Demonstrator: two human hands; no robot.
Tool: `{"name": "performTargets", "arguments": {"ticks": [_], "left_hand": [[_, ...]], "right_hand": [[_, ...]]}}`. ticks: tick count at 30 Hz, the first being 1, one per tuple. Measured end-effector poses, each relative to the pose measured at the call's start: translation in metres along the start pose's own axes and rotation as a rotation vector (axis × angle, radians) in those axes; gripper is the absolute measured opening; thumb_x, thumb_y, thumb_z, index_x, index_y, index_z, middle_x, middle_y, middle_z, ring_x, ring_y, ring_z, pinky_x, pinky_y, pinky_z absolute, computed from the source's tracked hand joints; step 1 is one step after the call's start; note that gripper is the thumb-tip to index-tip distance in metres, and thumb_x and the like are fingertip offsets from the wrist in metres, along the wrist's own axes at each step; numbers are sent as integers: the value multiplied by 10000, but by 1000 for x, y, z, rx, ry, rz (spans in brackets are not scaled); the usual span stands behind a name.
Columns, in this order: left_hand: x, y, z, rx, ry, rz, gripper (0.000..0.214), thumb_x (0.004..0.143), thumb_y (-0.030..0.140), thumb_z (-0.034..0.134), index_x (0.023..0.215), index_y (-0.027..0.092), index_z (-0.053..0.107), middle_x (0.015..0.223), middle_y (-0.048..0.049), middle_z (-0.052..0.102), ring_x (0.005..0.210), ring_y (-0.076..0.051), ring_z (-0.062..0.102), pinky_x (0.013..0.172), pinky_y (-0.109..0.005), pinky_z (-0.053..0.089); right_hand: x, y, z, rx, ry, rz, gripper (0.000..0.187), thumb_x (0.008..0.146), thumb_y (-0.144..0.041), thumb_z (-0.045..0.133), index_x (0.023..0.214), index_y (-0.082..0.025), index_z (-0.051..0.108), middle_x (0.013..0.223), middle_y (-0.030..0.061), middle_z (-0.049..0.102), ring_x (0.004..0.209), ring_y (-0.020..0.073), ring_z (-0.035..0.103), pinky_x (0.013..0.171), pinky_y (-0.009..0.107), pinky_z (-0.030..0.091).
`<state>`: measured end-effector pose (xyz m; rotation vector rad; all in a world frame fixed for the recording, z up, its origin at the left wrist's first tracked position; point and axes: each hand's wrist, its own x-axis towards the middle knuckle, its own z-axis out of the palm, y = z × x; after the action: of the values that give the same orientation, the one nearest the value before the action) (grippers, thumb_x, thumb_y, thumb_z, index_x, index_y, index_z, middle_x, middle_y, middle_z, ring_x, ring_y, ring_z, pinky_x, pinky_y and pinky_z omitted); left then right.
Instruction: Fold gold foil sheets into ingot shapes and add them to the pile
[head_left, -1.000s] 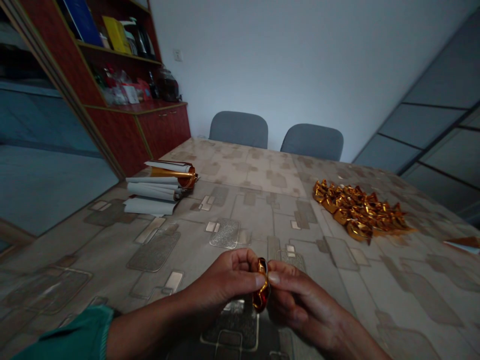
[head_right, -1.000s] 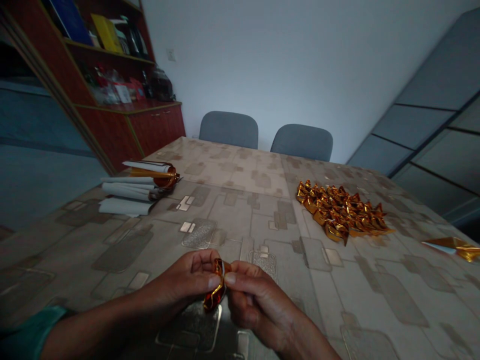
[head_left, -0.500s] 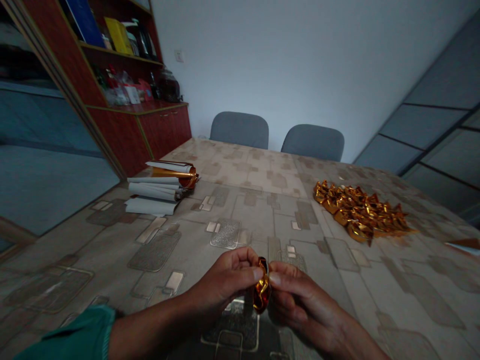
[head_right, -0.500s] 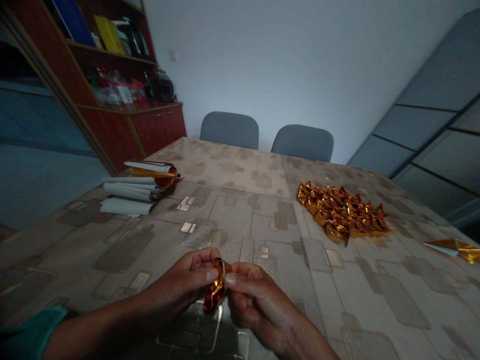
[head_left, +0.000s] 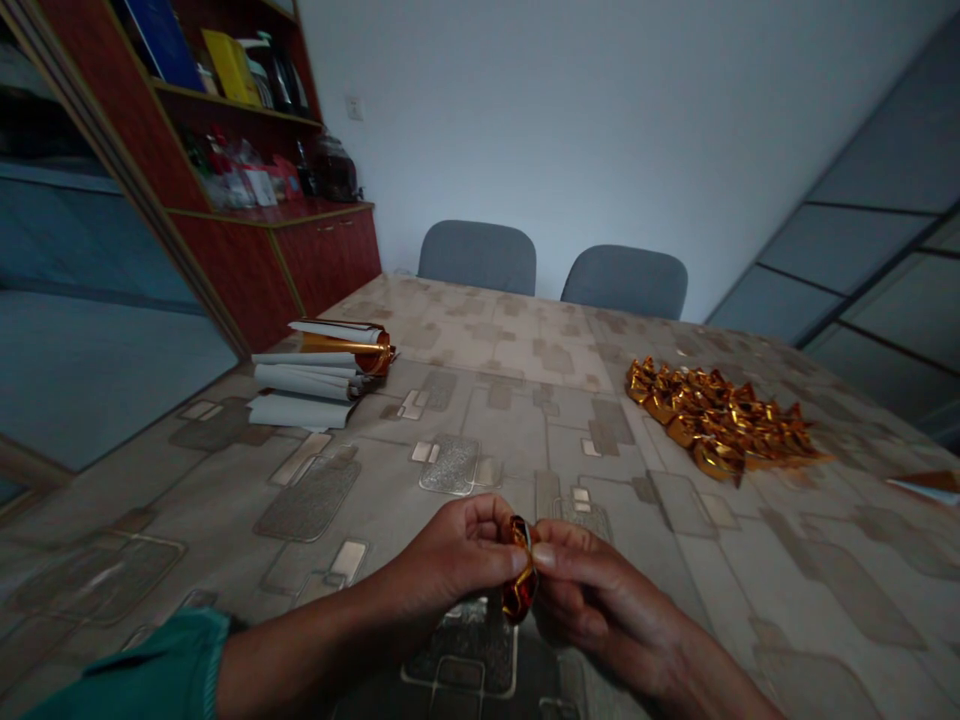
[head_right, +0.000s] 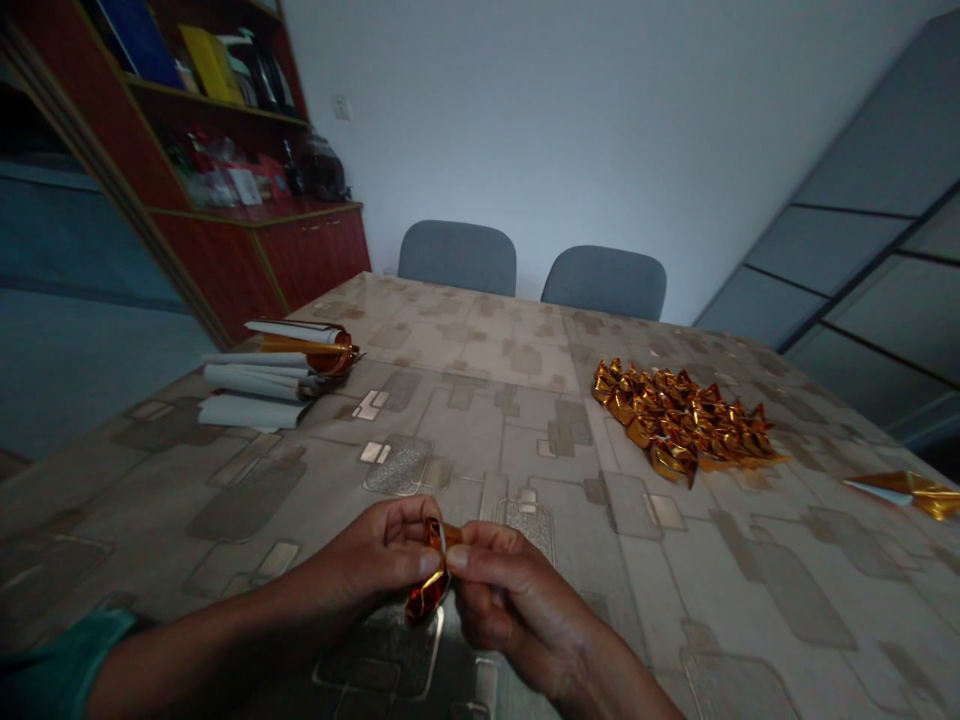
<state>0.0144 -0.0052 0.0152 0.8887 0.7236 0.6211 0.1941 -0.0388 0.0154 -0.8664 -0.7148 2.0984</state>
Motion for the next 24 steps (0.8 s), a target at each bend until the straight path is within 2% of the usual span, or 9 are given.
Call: {"name": "performTargets", "arguments": {"ticks": [5,12,16,19,24], "left_hand": [[-2,7,3,-47,-42,-42,466,617,412,899,829,165,565,736,-2,664,628,-113,599,603,-229,421],[-1,3,1,-55,-48,-19,440,644,406,892,784,170,547,686,18,635,596,-98,570,588,-221,415],[-4,5,2,-191,-115,-29,345,747,364,827,869,154,581,804,-26,675,722,-137,635,704,-269,486],[-6,8,2,-276,-140,-29,278,769,287,804,894,141,603,834,-31,672,755,-137,644,754,-288,503],[-5,8,0,-239,-145,-36,318,728,252,839,920,151,607,825,-15,667,721,-122,639,708,-259,495]], "right_hand": [[1,-1,-1,-2,-20,-4,368,773,-365,811,626,-187,524,391,-113,415,347,35,246,380,196,172],[2,1,-1,25,-18,4,309,772,-327,817,685,-176,562,422,-110,433,361,37,237,390,198,172],[-1,-3,-3,50,-45,-21,289,819,-326,784,701,-163,577,452,-105,434,376,32,238,408,193,184],[-2,-5,-5,68,-70,-20,250,822,-299,785,740,-159,594,475,-104,438,387,31,240,419,192,184],[-1,-4,-8,74,-86,5,214,786,-272,802,785,-149,626,490,-92,464,402,39,271,438,196,215]]}}
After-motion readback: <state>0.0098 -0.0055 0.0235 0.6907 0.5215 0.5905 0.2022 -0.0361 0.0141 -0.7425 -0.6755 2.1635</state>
